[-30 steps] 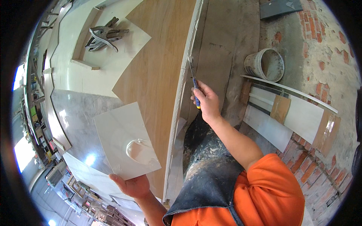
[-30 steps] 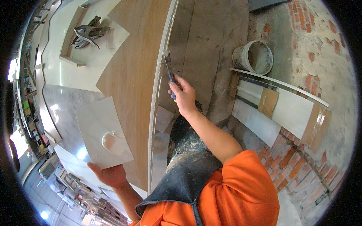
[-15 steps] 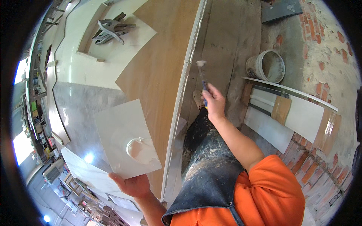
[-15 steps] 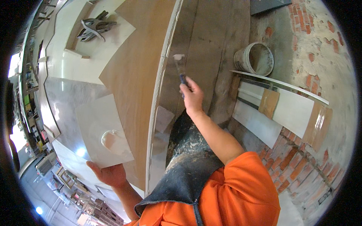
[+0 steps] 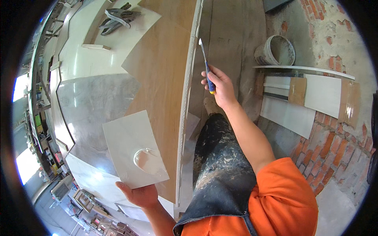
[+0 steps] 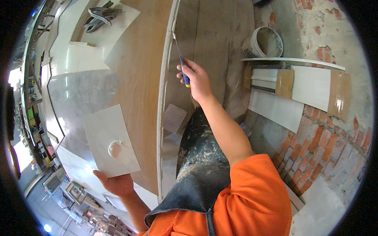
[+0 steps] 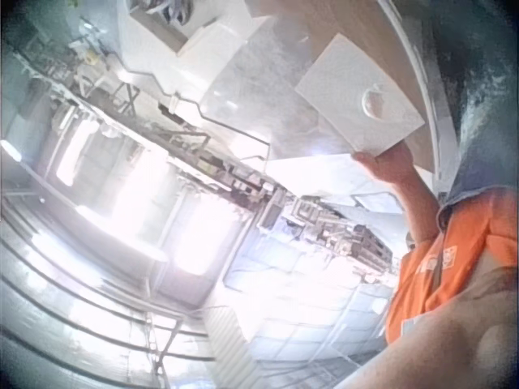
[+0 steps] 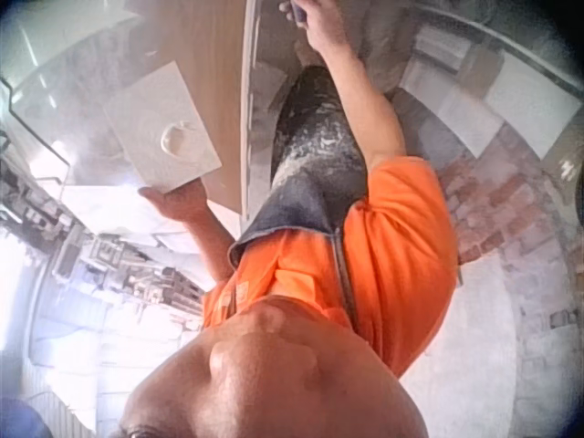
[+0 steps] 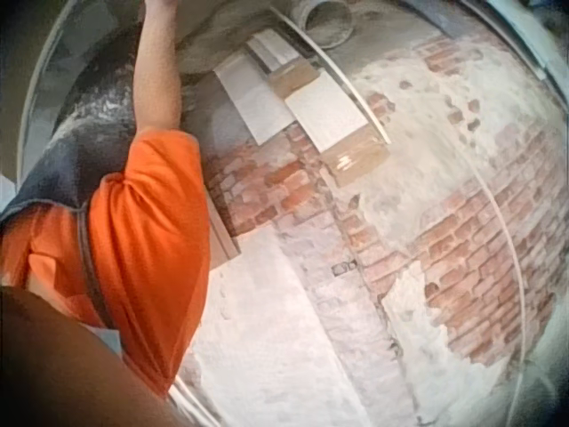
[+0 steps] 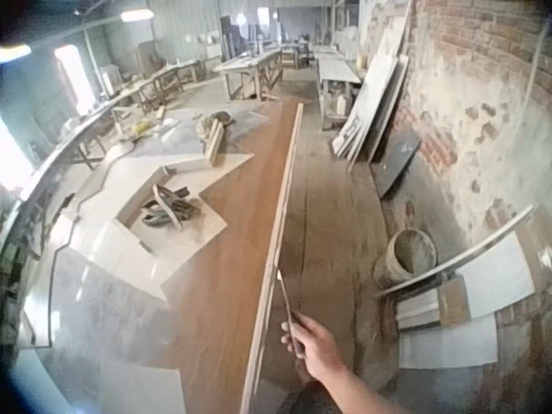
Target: The person applies a white adhesive to the edges of a wooden board using a putty knife, then presses a thin strip along the edge. They later handle several metal corner pieces and apply adhesive to a long metal strip on a workbench.
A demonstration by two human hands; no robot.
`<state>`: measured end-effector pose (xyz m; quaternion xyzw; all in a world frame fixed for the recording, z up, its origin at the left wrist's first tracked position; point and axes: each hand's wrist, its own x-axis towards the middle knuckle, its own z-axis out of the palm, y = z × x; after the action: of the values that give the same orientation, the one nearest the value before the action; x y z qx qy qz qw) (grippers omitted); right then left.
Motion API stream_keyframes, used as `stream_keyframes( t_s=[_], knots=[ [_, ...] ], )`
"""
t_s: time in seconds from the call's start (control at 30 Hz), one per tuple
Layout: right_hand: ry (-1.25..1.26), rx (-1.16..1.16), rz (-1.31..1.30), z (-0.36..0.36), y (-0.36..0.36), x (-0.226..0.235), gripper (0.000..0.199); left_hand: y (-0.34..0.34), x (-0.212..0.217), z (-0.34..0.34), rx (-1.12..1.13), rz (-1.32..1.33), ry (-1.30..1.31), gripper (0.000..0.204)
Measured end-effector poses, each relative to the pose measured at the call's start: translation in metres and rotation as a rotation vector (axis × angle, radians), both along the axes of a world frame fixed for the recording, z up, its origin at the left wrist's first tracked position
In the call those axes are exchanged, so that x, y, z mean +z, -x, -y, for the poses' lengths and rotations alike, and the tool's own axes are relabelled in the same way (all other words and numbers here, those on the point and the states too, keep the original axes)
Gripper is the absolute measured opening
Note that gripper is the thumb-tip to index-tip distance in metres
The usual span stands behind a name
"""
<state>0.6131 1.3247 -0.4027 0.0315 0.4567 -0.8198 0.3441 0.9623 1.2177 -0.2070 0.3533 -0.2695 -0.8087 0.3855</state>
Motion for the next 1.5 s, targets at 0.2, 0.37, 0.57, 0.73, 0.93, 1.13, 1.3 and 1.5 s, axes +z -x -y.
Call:
stream_keyframes(
  t_s=[0.2, 0.37, 0.57, 0.73, 0.93, 1.13, 1.3, 1.5],
  knots=[
    [-0.106, -0.083, -0.012, 0.028, -0.005, -0.022, 0.037, 0.014, -0.004, 0.003, 0.061, 0.129, -0.032, 0.076],
    [-0.097, -0.177, -0.075, 0.043, -0.01, -0.031, 0.037, 0.028, -0.005, 0.006, 0.043, 0.132, -0.029, 0.078],
    [-0.197, -0.101, -0.078, 0.036, -0.016, -0.036, 0.038, 0.04, 0.0, 0.007, 0.011, 0.122, -0.002, 0.077],
    [-0.293, -0.119, -0.102, 0.025, -0.025, -0.05, 0.04, 0.038, 0.003, 0.002, -0.021, 0.066, 0.016, 0.076],
    [-0.444, -0.182, -0.13, 0.014, -0.034, -0.044, 0.042, 0.019, 0.006, -0.012, 0.009, -0.03, -0.005, 0.074],
    [-0.214, 0.561, -0.238, -0.061, -0.084, 0.127, 0.037, -0.042, -0.003, -0.025, -0.008, -0.182, -0.015, 0.068],
    [-0.2, 0.832, -1.024, -0.078, -0.185, 0.218, 0.032, -0.111, -0.009, -0.039, 0.004, -0.163, 0.001, 0.064],
    [-0.333, 0.83, -1.19, -0.096, -0.272, 0.225, 0.028, -0.179, -0.002, -0.061, -0.019, -0.118, 0.079, 0.066]
  ],
)
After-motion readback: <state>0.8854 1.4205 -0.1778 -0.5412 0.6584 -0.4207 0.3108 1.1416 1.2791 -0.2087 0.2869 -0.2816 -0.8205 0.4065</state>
